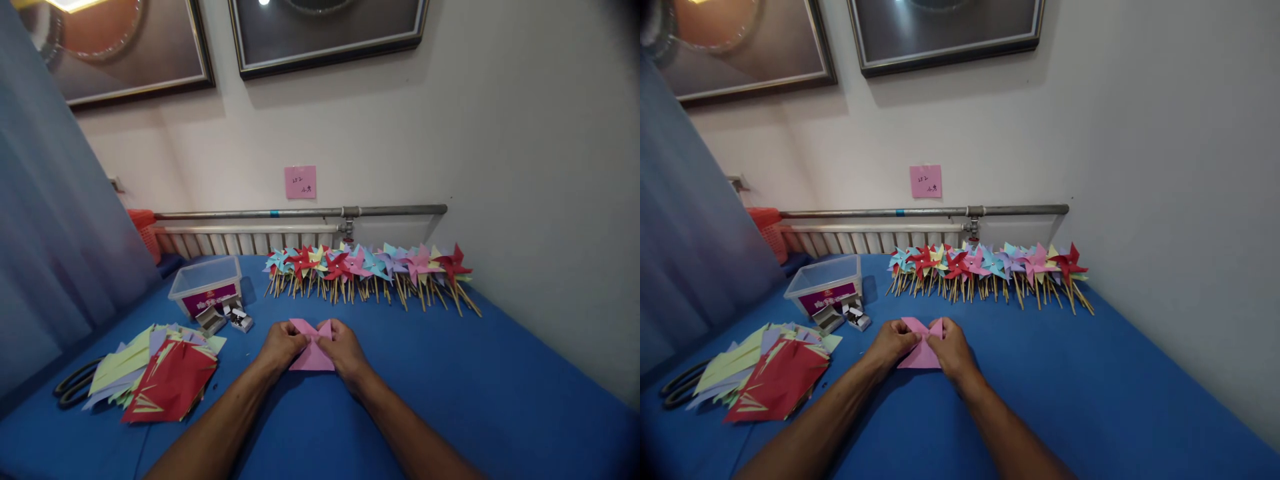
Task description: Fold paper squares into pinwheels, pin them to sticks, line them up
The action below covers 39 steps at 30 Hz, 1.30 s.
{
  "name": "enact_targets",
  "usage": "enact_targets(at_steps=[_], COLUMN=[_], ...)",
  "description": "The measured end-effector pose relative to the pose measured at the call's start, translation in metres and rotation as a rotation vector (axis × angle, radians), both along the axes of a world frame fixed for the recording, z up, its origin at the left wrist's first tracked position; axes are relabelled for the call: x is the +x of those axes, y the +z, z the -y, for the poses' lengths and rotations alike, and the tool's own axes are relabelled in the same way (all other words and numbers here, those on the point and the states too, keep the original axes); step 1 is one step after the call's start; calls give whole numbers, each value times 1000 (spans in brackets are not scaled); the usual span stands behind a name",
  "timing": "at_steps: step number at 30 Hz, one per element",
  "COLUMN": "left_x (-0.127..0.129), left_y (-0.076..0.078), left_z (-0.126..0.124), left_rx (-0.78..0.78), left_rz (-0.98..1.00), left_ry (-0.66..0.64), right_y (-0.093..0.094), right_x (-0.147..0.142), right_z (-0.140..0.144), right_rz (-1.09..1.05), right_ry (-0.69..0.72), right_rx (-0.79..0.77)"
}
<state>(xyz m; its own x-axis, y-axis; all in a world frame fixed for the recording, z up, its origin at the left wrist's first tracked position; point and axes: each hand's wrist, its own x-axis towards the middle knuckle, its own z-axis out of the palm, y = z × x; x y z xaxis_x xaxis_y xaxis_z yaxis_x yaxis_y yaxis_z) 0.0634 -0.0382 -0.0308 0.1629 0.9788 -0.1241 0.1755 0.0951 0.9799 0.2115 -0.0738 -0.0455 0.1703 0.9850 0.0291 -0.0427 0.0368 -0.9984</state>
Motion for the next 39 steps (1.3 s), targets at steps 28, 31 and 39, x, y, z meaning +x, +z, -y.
enact_targets(at_steps=[28,31,39], left_x=[-5,-2,2], left_y=[8,9,6], left_z=[2,3,0], left_rx=[-33,-26,-41], left_rz=[142,136,103], left_ry=[9,16,78], right_y=[0,3,6], right_x=[6,3,-5], right_z=[0,3,3], right_rz=[-223,-226,-149], right_ry=[187,171,126], right_rx=[-16,-8,2])
